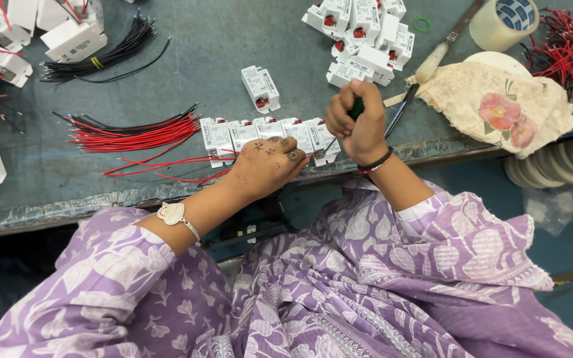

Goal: The person assembles electronic components by connecting red and black wires to white plastic modules and securing them with a screwdriver.

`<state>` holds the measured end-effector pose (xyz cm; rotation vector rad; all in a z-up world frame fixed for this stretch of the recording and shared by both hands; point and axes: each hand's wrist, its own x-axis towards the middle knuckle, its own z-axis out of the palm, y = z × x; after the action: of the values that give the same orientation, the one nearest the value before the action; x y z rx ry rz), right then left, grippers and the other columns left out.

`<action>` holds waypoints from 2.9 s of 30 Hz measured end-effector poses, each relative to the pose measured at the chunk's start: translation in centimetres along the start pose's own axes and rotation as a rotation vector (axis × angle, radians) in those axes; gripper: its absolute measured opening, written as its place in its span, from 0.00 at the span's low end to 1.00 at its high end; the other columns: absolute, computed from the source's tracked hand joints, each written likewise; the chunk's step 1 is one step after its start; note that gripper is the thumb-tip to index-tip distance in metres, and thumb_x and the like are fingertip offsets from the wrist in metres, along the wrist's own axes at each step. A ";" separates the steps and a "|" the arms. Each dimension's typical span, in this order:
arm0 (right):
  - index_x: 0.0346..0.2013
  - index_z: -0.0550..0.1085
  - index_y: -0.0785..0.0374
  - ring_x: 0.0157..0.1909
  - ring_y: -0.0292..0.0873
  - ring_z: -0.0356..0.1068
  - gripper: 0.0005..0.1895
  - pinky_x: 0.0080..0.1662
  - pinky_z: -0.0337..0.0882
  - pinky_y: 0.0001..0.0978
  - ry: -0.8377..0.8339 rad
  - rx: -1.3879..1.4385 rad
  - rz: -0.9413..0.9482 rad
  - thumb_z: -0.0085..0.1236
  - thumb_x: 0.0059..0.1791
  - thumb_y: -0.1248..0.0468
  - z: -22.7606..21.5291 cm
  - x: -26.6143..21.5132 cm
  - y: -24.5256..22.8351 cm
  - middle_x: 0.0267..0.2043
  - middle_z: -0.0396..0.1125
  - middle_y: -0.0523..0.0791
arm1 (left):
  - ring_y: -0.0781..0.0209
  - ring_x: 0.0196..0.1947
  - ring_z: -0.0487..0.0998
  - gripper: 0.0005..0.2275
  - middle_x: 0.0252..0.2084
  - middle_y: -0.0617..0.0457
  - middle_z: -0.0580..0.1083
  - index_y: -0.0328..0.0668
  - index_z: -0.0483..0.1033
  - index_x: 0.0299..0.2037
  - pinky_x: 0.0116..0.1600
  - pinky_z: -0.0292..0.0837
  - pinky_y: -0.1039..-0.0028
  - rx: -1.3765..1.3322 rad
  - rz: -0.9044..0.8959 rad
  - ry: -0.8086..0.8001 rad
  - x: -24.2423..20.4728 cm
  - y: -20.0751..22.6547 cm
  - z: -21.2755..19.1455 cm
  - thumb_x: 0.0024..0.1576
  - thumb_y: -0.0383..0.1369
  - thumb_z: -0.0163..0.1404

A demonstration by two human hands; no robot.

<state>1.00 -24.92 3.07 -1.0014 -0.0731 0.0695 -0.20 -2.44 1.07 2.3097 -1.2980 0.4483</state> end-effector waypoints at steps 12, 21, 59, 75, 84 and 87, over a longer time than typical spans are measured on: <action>0.19 0.50 0.56 0.16 0.36 0.41 0.24 0.22 0.47 0.30 -0.081 -0.105 -0.055 0.36 0.57 0.53 0.4 -0.6 0.5 0.14 0.44 0.41 | 0.55 0.28 0.80 0.10 0.30 0.54 0.74 0.44 0.79 0.29 0.28 0.74 0.64 0.002 0.008 -0.022 0.1 0.1 0.3 0.59 0.38 0.54; 0.20 0.51 0.57 0.17 0.35 0.41 0.23 0.23 0.46 0.31 -0.099 -0.116 -0.057 0.36 0.57 0.53 0.3 -1.0 1.2 0.14 0.45 0.40 | 0.54 0.31 0.81 0.09 0.33 0.53 0.75 0.43 0.78 0.33 0.30 0.74 0.64 -0.004 0.018 -0.014 -0.1 0.1 1.2 0.59 0.38 0.52; 0.15 0.57 0.57 0.15 0.32 0.47 0.25 0.20 0.48 0.28 -0.129 -0.282 0.177 0.57 0.53 0.66 7.2 1.7 -0.2 0.14 0.48 0.37 | 0.51 0.41 0.82 0.08 0.36 0.52 0.80 0.52 0.84 0.36 0.44 0.75 0.59 -0.132 -0.202 -0.398 1.3 -3.7 -5.3 0.52 0.40 0.56; 0.19 0.54 0.56 0.14 0.35 0.44 0.27 0.20 0.47 0.30 0.056 -0.127 -0.024 0.45 0.58 0.49 2.7 0.2 -2.1 0.13 0.47 0.40 | 0.50 0.39 0.79 0.08 0.34 0.53 0.77 0.53 0.84 0.39 0.41 0.72 0.58 -0.062 -0.104 -0.254 1.1 -0.6 -2.1 0.56 0.42 0.55; 0.20 0.52 0.56 0.16 0.36 0.43 0.28 0.22 0.47 0.30 0.017 -0.157 -0.087 0.41 0.59 0.47 2.0 -0.5 -0.2 0.14 0.46 0.41 | 0.54 0.38 0.78 0.08 0.33 0.53 0.76 0.48 0.83 0.34 0.49 0.66 0.60 -0.001 0.047 -0.118 0.7 -0.6 -0.9 0.57 0.40 0.55; 0.20 0.51 0.56 0.16 0.36 0.43 0.28 0.22 0.47 0.30 -0.012 -0.157 -0.129 0.41 0.60 0.47 1.6 -0.7 -0.1 0.14 0.46 0.41 | 0.54 0.39 0.78 0.09 0.33 0.53 0.76 0.46 0.82 0.30 0.48 0.66 0.60 0.008 0.048 -0.107 0.6 -0.7 -0.7 0.56 0.40 0.55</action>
<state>0.12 -23.69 4.05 -1.1509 -0.1558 -0.0494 0.66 -2.21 1.82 2.3419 -1.4067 0.3509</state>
